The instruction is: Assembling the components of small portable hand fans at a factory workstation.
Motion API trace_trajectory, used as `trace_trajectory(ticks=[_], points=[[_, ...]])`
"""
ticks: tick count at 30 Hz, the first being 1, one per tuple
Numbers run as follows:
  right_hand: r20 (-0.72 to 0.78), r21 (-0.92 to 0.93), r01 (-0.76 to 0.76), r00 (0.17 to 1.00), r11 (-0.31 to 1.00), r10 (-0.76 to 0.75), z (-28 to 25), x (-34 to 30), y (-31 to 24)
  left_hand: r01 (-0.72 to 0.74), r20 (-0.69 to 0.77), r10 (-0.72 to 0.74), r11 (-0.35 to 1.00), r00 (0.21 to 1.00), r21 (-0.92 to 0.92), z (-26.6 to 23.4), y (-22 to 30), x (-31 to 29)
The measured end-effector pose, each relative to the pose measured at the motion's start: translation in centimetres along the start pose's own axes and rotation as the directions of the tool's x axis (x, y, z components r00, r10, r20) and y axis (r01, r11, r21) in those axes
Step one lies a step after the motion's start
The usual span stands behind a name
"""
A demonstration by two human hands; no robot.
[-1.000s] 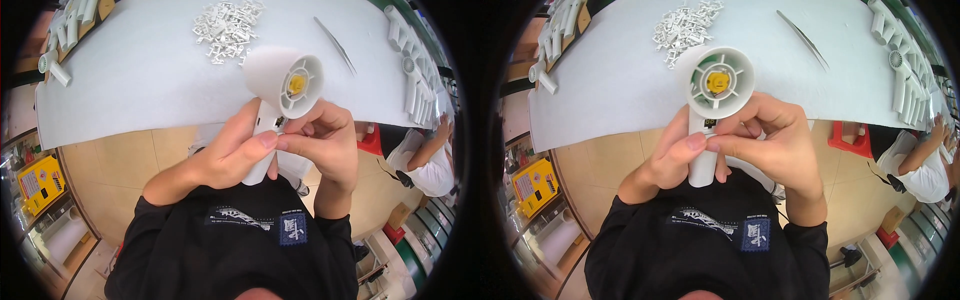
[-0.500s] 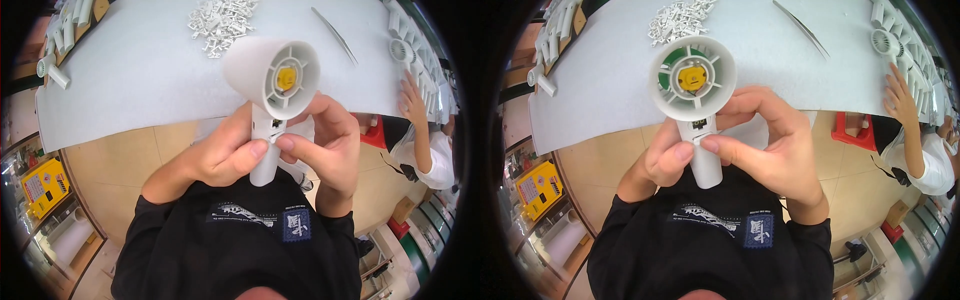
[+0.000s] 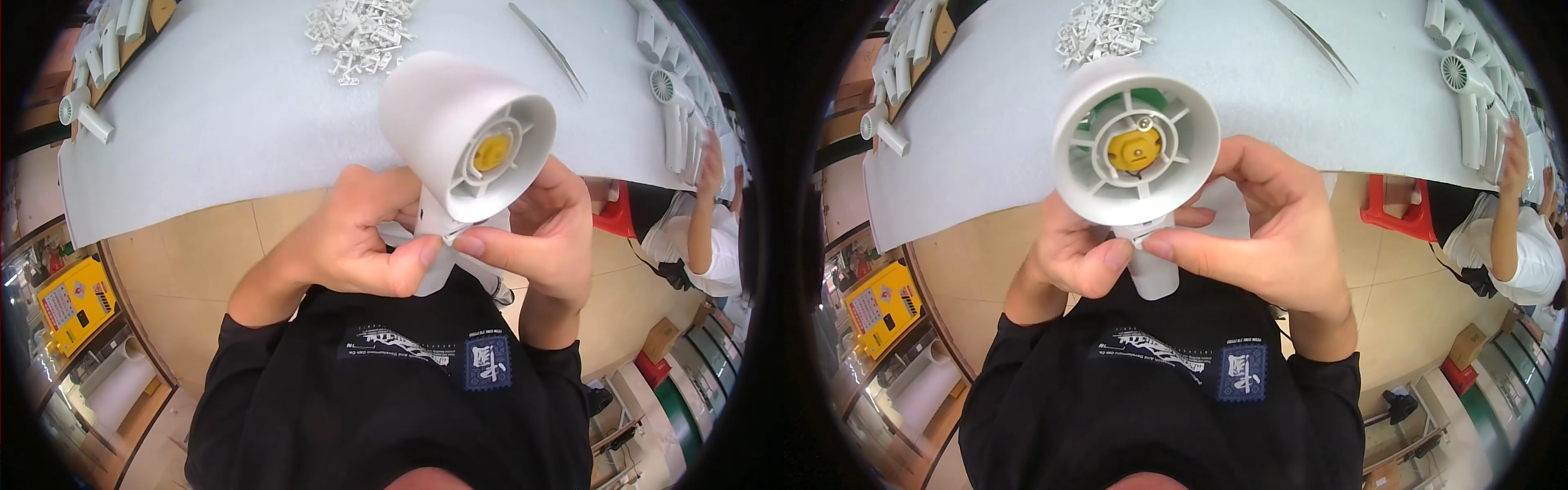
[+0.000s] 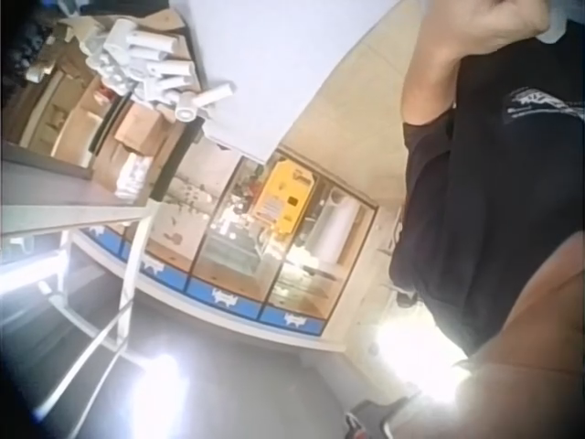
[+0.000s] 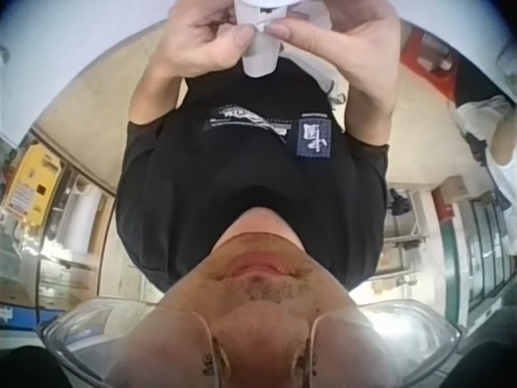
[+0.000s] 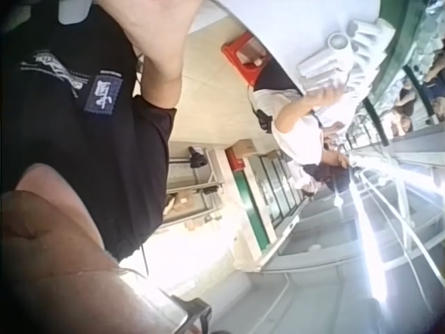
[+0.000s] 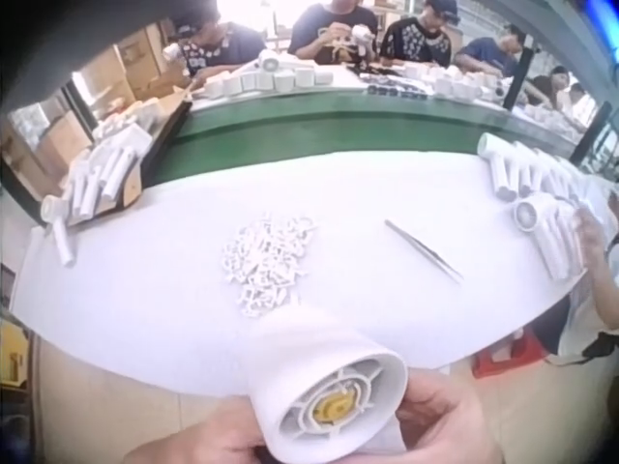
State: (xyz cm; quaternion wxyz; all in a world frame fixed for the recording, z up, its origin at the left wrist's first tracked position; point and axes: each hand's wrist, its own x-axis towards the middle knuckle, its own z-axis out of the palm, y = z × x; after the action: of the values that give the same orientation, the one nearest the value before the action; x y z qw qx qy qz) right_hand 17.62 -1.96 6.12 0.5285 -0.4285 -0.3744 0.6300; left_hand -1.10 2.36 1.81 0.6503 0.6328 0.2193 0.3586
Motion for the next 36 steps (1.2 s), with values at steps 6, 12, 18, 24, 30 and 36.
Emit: trace_trajectory(ticks=[6,12,18,24,30,36], points=[[0.06,-0.014,0.041,0.997,0.999,-0.04,-0.1,0.1,0.3,0.01,0.011,-0.01,1.0,1.0,-0.02,-0.2,0.9,0.2],[0.039,-0.029,0.025,0.999,0.999,-0.024,0.1,0.0,0.4,-0.012,-0.108,0.007,0.999,0.994,-0.04,0.4,0.9,0.0],[0.056,-0.085,0.077,0.996,0.993,-0.072,0.3,-0.2,0.9,-0.002,-0.118,0.018,0.992,0.993,0.13,0.3,0.7,-0.4],[0.032,-0.078,0.105,0.994,0.991,-0.103,0.6,-0.8,1.9,-0.046,-0.127,0.054,0.997,0.99,0.066,1.2,0.1,-0.9],[0.071,-0.083,0.017,0.997,0.996,-0.011,0.3,-0.3,1.9,0.148,0.035,-0.145,0.917,0.989,-0.37,0.3,0.3,-1.6],[0.043,0.148,-0.043,0.998,0.988,0.036,0.9,0.2,2.0,-0.126,-0.015,0.126,0.992,0.992,-0.023,-0.6,0.6,-0.2]])
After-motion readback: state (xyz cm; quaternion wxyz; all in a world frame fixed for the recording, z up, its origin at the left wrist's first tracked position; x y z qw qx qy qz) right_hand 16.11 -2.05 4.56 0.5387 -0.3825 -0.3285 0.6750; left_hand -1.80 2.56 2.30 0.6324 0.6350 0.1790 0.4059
